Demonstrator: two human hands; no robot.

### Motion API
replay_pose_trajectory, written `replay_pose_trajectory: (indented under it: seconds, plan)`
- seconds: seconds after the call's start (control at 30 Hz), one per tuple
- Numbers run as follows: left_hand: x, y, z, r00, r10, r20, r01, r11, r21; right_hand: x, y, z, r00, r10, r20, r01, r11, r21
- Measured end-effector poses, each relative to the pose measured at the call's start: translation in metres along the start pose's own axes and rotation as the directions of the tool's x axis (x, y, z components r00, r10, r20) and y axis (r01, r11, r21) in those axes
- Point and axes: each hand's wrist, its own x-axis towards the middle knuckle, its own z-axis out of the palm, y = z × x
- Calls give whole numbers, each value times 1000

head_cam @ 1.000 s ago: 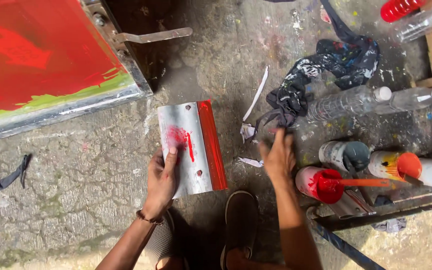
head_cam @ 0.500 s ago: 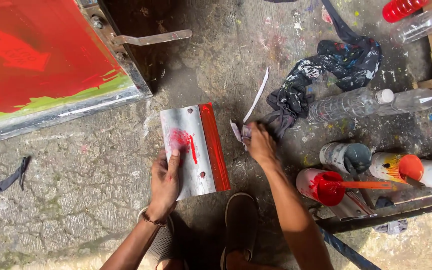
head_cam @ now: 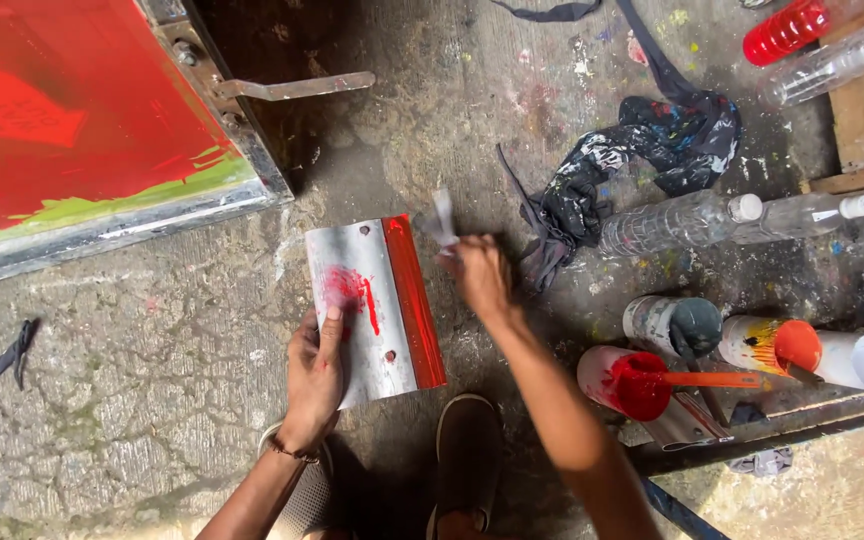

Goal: The person pours red paint onto a squeegee blade and then wipes it clean using a white cloth and a dark rag. They repeatedly wipe the blade and edges, occasionally using a water bottle to aid the cleaning process, before moving to a screen printing frame.

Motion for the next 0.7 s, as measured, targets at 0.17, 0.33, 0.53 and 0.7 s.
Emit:
replay_pose_trajectory:
  seconds: [0.17,0.33,0.53,0.7]
  plan:
    - [16,-32,-14,1000,-12,-4,12,1000,20,-30,15,-71,420,238,-875,169,927,334]
    - [23,-44,-17,999,37,22,-39,994,101,20,97,-134,385,486,-785,15,847,532]
    - [28,-62,-31,988,130,87,-142,980,140,26,110,-181,642,256,-723,31,933,359]
    - [46,-103,-55,971,185,154,-225,926,302,-41,-58,-255,966,-85,-246,81,996,-25]
